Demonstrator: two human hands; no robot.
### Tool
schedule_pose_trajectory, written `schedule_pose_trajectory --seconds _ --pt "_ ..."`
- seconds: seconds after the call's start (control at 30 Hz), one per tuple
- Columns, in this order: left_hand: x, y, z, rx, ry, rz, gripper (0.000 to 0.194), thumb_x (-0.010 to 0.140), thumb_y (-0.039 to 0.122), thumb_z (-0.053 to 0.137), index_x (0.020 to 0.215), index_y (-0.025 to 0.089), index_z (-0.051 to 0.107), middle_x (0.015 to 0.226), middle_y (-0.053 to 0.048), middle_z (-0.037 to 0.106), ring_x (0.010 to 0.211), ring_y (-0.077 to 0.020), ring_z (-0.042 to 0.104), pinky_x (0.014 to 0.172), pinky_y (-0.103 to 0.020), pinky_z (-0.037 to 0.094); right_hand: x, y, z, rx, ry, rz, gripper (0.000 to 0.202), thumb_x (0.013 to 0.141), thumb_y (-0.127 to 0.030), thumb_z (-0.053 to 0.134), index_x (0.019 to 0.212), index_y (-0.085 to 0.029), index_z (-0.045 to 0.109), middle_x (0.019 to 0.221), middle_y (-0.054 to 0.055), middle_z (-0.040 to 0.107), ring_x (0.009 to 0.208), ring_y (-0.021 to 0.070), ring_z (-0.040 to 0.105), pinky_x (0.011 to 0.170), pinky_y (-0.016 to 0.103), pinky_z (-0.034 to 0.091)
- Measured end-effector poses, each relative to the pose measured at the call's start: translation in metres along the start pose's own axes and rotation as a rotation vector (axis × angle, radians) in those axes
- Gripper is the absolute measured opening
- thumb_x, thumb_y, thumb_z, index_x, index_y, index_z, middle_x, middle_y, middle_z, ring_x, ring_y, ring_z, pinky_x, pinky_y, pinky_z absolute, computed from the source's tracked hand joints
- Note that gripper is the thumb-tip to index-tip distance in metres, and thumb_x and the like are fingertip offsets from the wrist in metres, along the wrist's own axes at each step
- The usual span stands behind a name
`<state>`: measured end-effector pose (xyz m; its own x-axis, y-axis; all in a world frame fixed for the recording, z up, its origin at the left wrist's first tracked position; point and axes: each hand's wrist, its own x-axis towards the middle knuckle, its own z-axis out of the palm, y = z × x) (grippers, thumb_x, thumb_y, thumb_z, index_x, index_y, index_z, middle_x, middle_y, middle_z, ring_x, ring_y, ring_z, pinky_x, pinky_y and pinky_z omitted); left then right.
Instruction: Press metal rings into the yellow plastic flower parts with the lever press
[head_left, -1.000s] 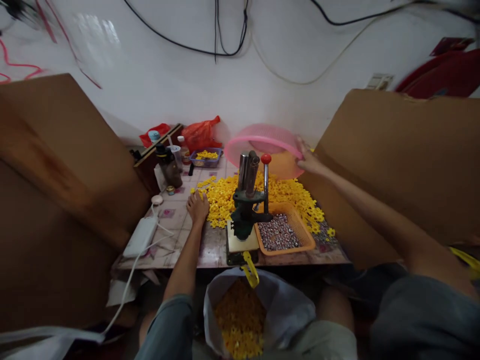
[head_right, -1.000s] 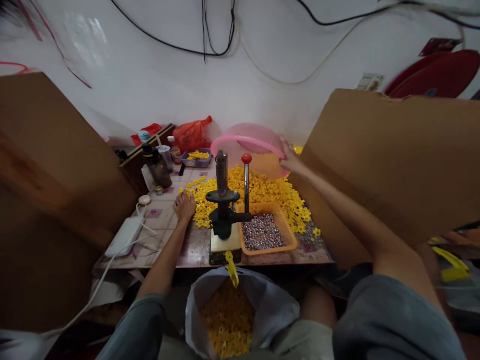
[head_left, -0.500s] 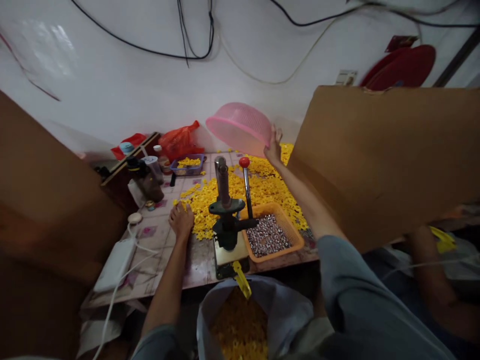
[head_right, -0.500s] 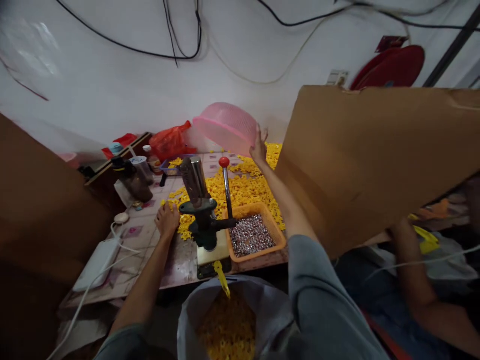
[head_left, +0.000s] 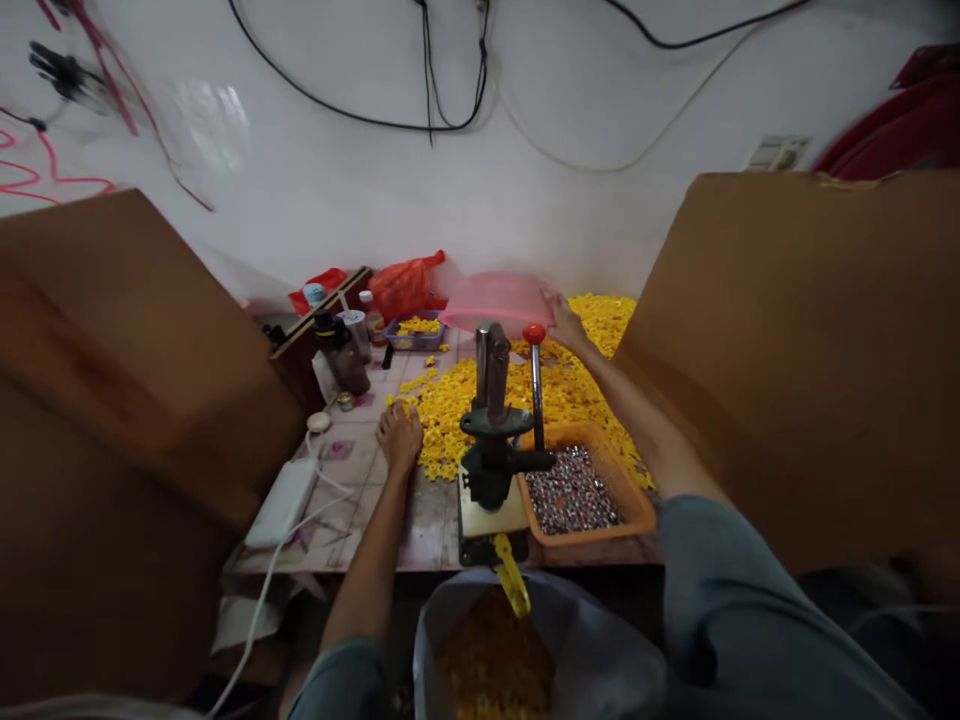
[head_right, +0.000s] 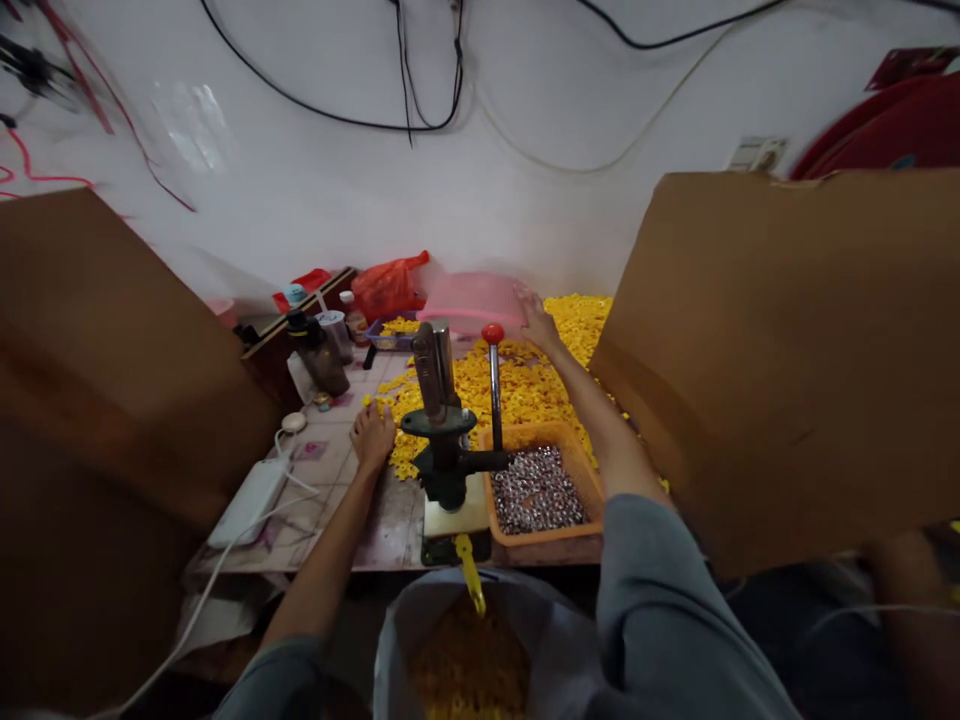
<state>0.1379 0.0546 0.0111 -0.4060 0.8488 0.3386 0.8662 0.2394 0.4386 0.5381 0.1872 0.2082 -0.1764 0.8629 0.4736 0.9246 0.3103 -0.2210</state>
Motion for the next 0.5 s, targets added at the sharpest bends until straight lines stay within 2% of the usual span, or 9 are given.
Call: schedule_pose_trajectory --seconds 0.1,0.23,0.37,0.5 --pt "0.000 -0.002 0.001 0.002 0.008 0.002 0.059 0.114 0.042 0.037 0.162 0.011 0.054 0.155 -0.027 0.061 0.149 -0.0374 0.053 0.124 -0.055 0.042 -0.005 -0.003 -0.018 0.066 -0.020 -0.047 0.101 0.087 -0.021 0.053 0.180 -0.016 0.015 0.180 0.012 0.037 0.157 0.0326 0.049 0.128 0.055 0.047" --pt "0.001 -0.004 0.003 -0.021 0.018 0.001 0.060 0.114 0.043 0.036 0.162 0.011 0.054 0.155 -0.026 0.062 0.149 -0.0381 0.053 0.125 -0.055 0.041 -0.021 -0.019 -0.035 0.136 -0.101 -0.128 0.097 0.091 -0.025 0.055 0.180 -0.022 0.018 0.180 0.007 0.037 0.156 0.0339 0.051 0.128 0.054 0.047" --pt "0.002 -0.004 0.001 -0.048 0.005 -0.001 0.061 0.114 0.044 0.036 0.163 0.011 0.054 0.158 -0.026 0.060 0.150 -0.0385 0.053 0.126 -0.056 0.040 -0.035 -0.037 -0.038 0.177 -0.146 -0.196 0.097 0.091 -0.031 0.058 0.179 -0.023 0.019 0.181 0.007 0.034 0.161 0.0369 0.044 0.127 0.060 0.047" --pt "0.003 -0.004 -0.003 -0.112 -0.002 -0.042 0.063 0.115 0.045 0.034 0.168 0.013 0.048 0.166 -0.027 0.052 0.155 -0.0379 0.049 0.128 -0.059 0.039 -0.042 -0.053 -0.038 0.168 -0.146 -0.203 0.099 0.093 -0.037 0.055 0.181 -0.028 0.009 0.181 0.006 0.035 0.165 0.0364 0.039 0.127 0.067 0.045"
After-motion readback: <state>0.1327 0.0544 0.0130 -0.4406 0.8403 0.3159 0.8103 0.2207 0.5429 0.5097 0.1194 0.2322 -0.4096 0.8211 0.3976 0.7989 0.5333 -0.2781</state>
